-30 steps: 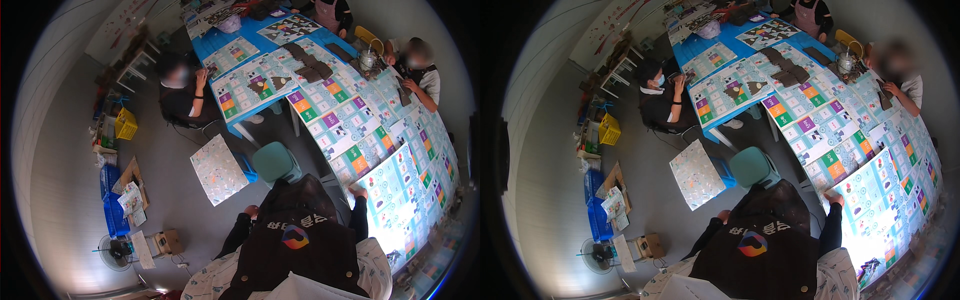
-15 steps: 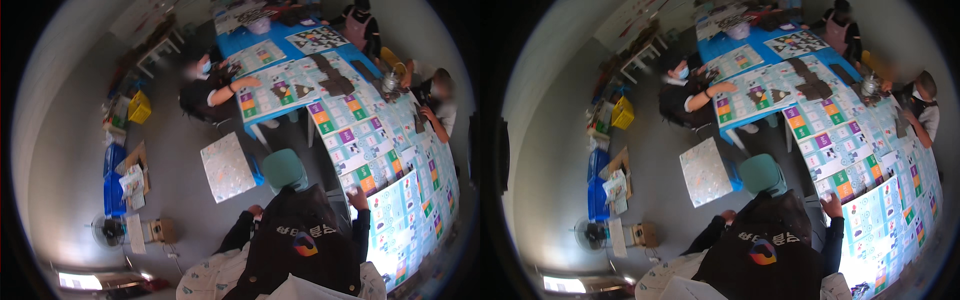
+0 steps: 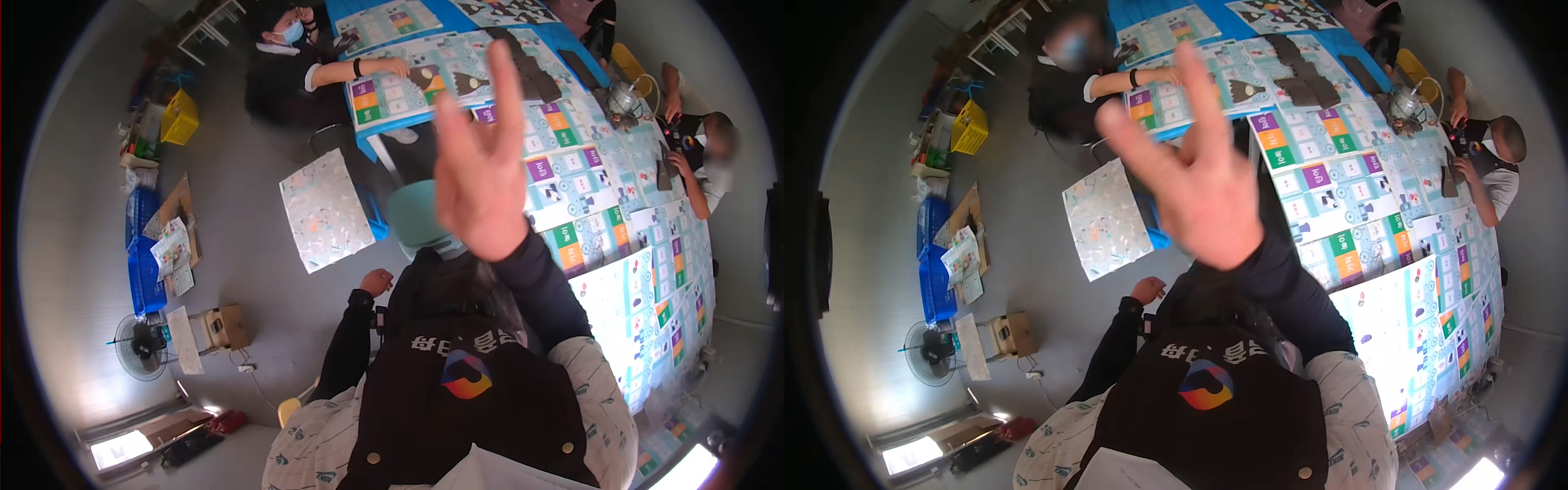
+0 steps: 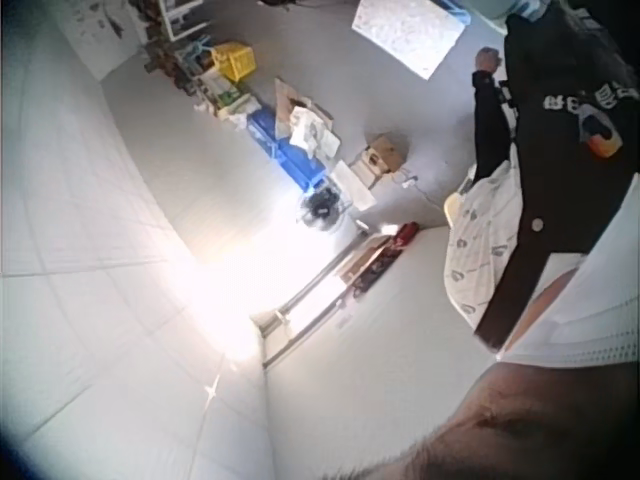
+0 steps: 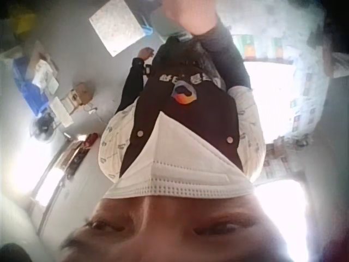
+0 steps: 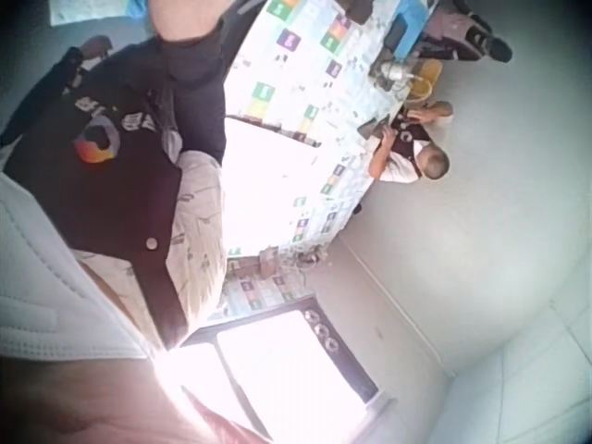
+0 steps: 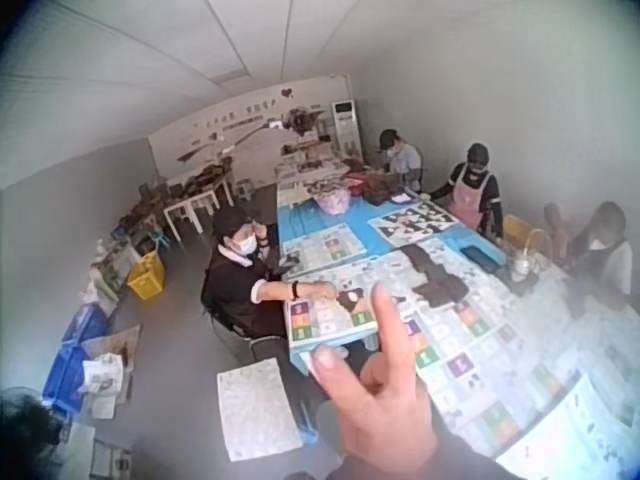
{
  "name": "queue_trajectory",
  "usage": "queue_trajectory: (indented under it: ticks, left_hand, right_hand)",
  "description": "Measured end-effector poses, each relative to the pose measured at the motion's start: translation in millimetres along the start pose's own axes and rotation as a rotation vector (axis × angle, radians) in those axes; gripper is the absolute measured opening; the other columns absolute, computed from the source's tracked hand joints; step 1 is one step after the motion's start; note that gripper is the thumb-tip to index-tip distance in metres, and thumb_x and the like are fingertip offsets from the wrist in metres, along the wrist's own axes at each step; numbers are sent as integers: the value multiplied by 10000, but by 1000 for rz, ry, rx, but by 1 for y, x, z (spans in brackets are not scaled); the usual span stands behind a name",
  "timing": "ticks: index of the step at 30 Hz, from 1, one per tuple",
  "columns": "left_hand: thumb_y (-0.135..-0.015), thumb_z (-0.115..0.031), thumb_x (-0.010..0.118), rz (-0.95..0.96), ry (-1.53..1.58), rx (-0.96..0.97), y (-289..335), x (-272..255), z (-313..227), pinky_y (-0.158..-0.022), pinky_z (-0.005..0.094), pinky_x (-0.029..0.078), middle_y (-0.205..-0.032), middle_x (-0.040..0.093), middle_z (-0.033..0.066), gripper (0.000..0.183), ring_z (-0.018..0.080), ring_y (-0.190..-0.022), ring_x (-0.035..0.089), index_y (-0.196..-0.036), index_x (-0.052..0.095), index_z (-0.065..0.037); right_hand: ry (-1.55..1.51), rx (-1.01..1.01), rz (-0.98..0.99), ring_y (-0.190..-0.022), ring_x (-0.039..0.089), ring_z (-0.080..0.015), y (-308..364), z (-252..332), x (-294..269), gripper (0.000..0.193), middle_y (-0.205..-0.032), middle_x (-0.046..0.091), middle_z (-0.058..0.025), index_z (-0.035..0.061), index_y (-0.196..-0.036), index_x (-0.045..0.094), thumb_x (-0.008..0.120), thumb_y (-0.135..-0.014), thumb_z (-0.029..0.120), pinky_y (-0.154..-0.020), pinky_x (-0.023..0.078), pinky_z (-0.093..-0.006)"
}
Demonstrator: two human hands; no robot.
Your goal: Checking and gesturing at materials laid out on a table in a workshop.
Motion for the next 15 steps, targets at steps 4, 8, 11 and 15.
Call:
queue_trajectory:
  ticks: [4, 8, 11, 15]
  left_hand:
    - [-737, -199, 423, 220, 80, -254, 32, 44, 80, -385, 260, 364, -551, 529, 51, 177, 125, -427, 484, -712, 516, -50]
    - [-742, -124, 420, 411, 529, -477, 74, 72, 135, -364, 268, 344, -540, 486, 47, 113, 140, -445, 483, -640, 417, -75]
    - [-746, -111, 417, 321, 694, -695, 98, 82, 143, -376, 253, 352, -533, 452, 30, 146, 136, -454, 475, -609, 373, -81]
    - [-754, -117, 421, 112, -77, -182, 86, 25, 20, -435, 239, 412, -590, 507, 61, 108, 145, -510, 519, -734, 483, -32]
  right_hand:
    - [117, 55, -285, -559, 420, -153, -7, -21, -22, 568, -1195, 212, -248, 82, -1102, 393, 428, -584, -148, -481, 373, -221]
    - [29, -52, -53, -782, 484, -253, 3, -13, 7, 510, -1187, 216, -260, -24, -1110, 335, 423, -625, -151, -638, 403, -242]
    - [214, -137, -173, -569, 440, -164, 20, -22, 14, 512, -1158, 286, -240, 37, -1054, 428, 463, -568, -121, -497, 384, -222]
    - [179, 93, -228, -453, 387, -96, 55, -60, 23, 468, -1049, 439, -107, 190, -987, 515, 537, -570, -20, -391, 357, -196]
Point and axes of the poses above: each hand's wrist, its own y-axis away from the middle knuckle, its own x-axis out of the palm, z = x × y, the point moved 8 cm from there along -y, towards the middle knuckle
